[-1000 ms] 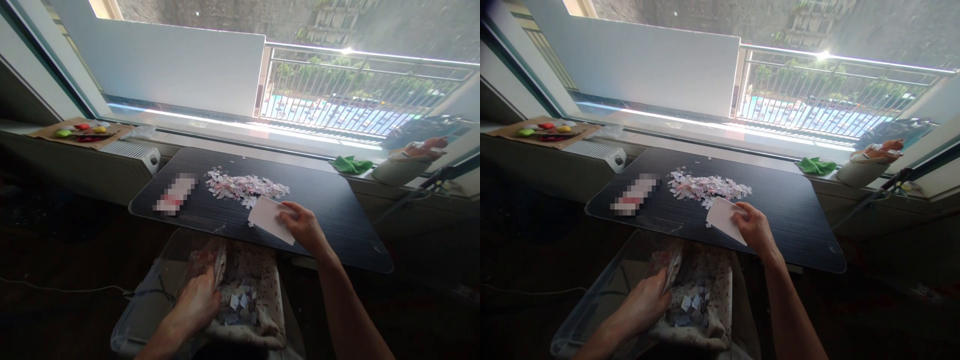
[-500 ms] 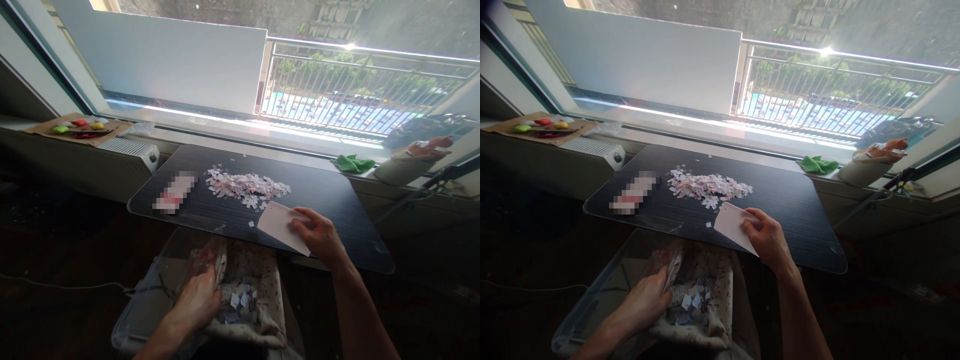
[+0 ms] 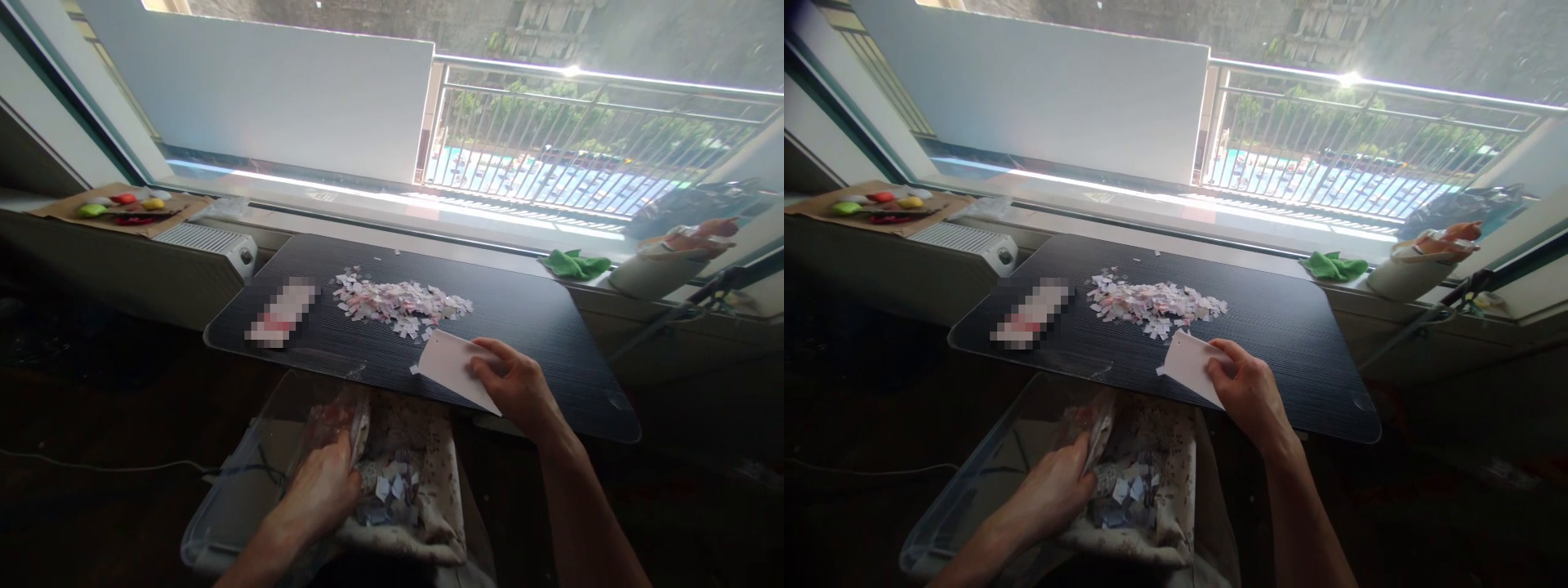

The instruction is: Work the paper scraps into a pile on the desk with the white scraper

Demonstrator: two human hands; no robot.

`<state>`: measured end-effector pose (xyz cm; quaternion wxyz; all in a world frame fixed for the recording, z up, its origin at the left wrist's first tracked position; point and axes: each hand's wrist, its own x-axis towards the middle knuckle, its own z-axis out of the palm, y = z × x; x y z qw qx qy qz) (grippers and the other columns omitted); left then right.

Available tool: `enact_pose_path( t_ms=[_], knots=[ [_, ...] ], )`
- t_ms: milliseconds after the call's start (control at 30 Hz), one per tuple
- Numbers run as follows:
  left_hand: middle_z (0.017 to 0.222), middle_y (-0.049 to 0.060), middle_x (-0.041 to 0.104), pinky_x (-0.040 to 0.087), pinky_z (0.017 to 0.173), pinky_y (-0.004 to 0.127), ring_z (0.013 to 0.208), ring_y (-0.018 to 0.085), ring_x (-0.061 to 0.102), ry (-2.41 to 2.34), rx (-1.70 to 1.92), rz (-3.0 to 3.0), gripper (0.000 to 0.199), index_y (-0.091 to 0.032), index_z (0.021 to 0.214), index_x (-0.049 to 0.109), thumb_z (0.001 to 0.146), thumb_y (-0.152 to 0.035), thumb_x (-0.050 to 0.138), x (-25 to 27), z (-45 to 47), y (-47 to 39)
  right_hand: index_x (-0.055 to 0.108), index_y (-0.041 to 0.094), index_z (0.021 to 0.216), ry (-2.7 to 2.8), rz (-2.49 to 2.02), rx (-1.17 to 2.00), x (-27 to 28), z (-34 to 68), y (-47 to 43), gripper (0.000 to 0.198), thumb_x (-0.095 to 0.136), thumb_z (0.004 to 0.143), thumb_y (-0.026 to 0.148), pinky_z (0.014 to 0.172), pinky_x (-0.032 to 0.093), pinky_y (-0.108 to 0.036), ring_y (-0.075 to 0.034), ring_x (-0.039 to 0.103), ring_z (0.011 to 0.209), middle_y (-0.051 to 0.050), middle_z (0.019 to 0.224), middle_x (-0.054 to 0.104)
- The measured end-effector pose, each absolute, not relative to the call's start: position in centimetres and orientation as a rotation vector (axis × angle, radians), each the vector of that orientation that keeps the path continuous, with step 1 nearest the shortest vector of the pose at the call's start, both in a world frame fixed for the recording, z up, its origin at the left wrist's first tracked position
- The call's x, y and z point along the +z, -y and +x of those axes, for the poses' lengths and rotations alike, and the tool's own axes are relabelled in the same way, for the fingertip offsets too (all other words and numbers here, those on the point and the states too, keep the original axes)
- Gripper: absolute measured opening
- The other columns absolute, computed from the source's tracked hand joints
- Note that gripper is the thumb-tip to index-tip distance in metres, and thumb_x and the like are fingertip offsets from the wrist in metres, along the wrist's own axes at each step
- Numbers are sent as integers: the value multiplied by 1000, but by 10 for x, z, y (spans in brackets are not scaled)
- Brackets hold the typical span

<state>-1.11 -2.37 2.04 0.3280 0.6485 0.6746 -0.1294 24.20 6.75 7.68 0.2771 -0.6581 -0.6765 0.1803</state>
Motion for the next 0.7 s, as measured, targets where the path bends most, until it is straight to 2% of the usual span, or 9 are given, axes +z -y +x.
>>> enact_pose_path(
  t_ms=[167,500,700],
  knots=[
    [94,12,66,42,74,32,91,26,62,-1760,-333,1709,34,-14,109,46,75,-16,37,24,-10,23,68,23,100,1851,-1813,440,85,246,-59,33,52,74,36,64,46,-27,-17,62,67,-1,76,70],
    [94,14,66,42,73,34,90,27,63,-1776,-332,1673,32,-14,106,47,75,-17,37,23,-9,23,65,23,106,1799,-1800,394,78,239,-67,36,50,76,38,67,47,-30,-19,64,72,-4,85,71],
    [92,14,66,43,72,35,88,28,63,-1789,-313,1699,29,-15,103,47,76,-19,36,18,-11,25,65,21,104,1732,-1782,445,78,247,-64,38,52,75,42,62,48,-28,-17,62,64,-3,78,70]
  ],
)
